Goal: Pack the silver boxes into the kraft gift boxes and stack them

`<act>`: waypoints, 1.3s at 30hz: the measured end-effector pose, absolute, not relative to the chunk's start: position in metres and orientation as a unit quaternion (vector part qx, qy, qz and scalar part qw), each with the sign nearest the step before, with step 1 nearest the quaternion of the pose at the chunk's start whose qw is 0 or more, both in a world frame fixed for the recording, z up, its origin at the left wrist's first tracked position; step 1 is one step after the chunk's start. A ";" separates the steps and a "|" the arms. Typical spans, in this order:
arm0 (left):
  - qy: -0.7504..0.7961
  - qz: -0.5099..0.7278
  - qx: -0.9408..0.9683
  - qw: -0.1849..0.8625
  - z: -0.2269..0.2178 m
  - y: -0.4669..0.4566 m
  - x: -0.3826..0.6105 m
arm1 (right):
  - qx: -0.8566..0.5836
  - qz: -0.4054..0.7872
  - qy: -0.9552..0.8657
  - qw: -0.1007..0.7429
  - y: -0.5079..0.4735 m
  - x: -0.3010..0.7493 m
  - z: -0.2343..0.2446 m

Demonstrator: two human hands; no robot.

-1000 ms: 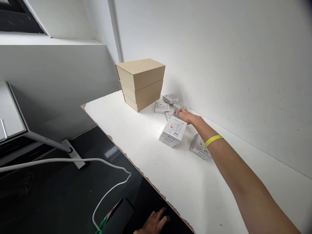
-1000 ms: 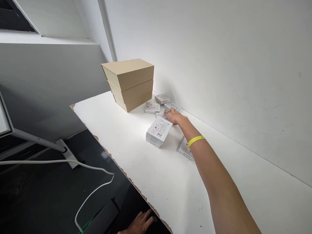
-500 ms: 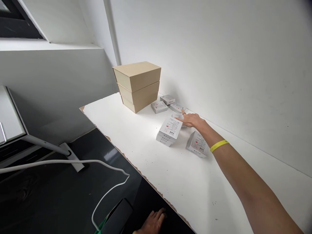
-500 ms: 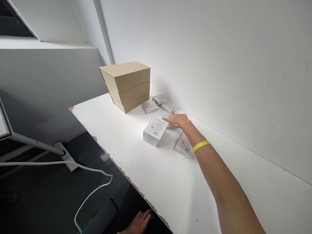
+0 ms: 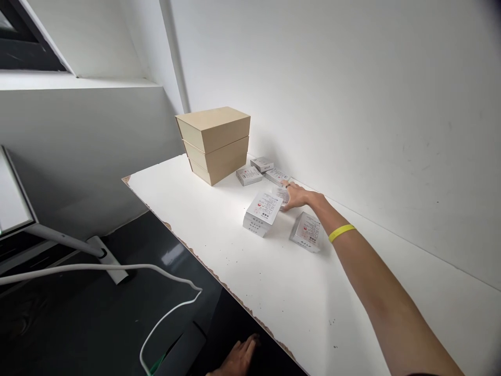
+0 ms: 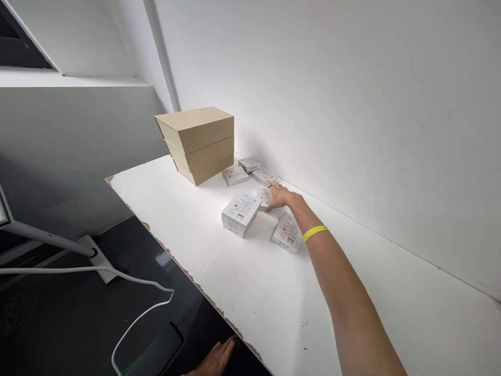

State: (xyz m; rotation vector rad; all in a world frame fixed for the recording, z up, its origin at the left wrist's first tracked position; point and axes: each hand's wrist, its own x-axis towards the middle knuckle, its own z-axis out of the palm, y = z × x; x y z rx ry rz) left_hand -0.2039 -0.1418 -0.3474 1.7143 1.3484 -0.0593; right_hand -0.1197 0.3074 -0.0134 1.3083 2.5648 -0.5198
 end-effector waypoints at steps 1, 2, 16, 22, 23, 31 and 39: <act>0.547 -0.032 0.696 0.463 -0.347 -0.143 -0.204 | 0.448 -0.178 0.871 0.094 0.304 -0.110 -0.006; 0.546 -0.039 0.696 0.464 -0.346 -0.144 -0.203 | 0.452 -0.180 0.870 0.079 0.300 -0.098 0.002; 0.548 -0.076 0.701 0.450 -0.344 -0.148 -0.201 | 0.482 -0.212 0.849 -0.047 0.168 0.030 -0.029; 0.552 -0.075 0.690 0.462 -0.340 -0.144 -0.199 | 0.499 -0.231 0.835 -0.010 0.178 0.024 -0.006; 0.553 -0.071 0.688 0.465 -0.339 -0.144 -0.200 | 0.490 -0.239 0.839 -0.001 0.179 0.021 -0.002; 0.548 -0.058 0.678 0.487 -0.337 -0.147 -0.204 | 0.486 -0.200 0.850 0.040 0.179 0.010 -0.009; 0.539 -0.035 0.676 0.502 -0.340 -0.153 -0.201 | 0.457 -0.204 0.864 -0.057 0.239 -0.009 0.024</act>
